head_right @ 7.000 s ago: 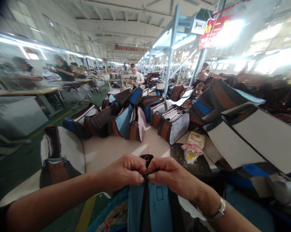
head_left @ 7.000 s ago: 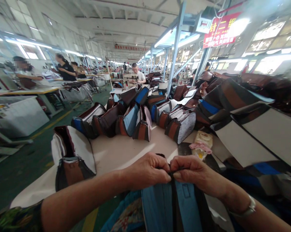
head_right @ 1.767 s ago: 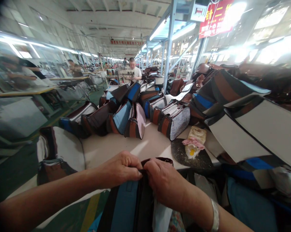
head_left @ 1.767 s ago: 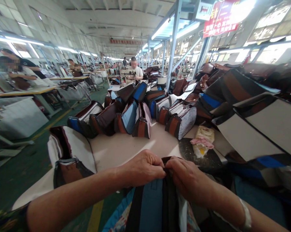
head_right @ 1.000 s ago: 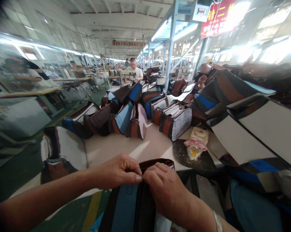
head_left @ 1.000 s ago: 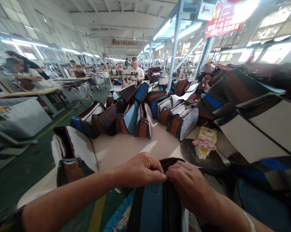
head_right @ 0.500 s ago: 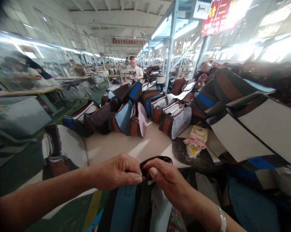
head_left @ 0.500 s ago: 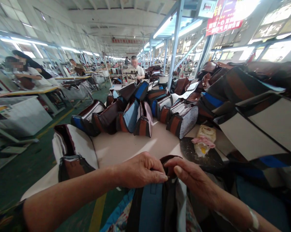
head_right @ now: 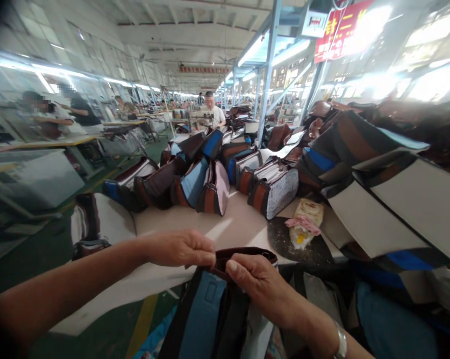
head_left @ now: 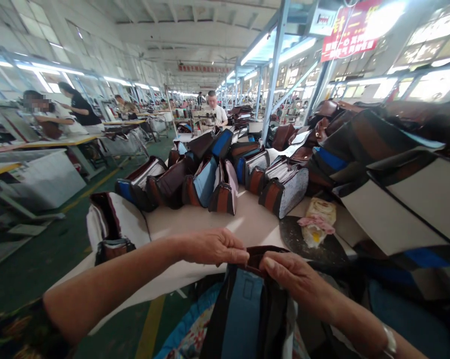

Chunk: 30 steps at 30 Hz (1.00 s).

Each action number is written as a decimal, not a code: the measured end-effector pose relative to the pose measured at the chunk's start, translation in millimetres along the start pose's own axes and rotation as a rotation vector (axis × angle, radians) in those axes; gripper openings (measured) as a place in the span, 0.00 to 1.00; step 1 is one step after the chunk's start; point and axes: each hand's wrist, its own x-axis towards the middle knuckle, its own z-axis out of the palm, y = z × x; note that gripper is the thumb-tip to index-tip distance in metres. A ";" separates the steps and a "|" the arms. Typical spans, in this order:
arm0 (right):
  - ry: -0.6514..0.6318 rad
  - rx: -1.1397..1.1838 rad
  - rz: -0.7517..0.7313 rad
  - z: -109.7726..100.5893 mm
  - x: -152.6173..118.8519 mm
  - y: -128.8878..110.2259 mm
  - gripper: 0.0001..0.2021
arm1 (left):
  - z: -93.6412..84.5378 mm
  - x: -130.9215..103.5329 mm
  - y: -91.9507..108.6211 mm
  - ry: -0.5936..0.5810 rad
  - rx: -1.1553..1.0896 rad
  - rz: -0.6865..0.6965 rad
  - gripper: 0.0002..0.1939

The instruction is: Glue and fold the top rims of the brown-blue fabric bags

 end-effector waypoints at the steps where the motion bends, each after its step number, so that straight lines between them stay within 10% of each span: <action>1: -0.034 0.010 0.021 -2.0 2.3 -3.5 0.24 | -1.1 1.9 -0.7 -0.018 0.038 0.020 0.26; 8: 0.021 -0.211 -0.024 8.8 -0.3 -12.3 0.25 | 14.0 7.4 0.7 0.026 0.103 0.249 0.27; 15: 0.416 -0.625 -0.621 21.9 -30.4 4.9 0.21 | 33.8 -14.4 43.6 0.067 0.280 0.440 0.27; 19: 0.750 -0.590 -0.472 21.7 -70.3 24.4 0.20 | 34.8 -13.0 55.2 0.221 0.290 0.344 0.25; 30: 0.735 0.021 -0.104 51.9 -113.7 9.9 0.18 | 88.2 71.3 96.6 0.237 0.289 0.499 0.23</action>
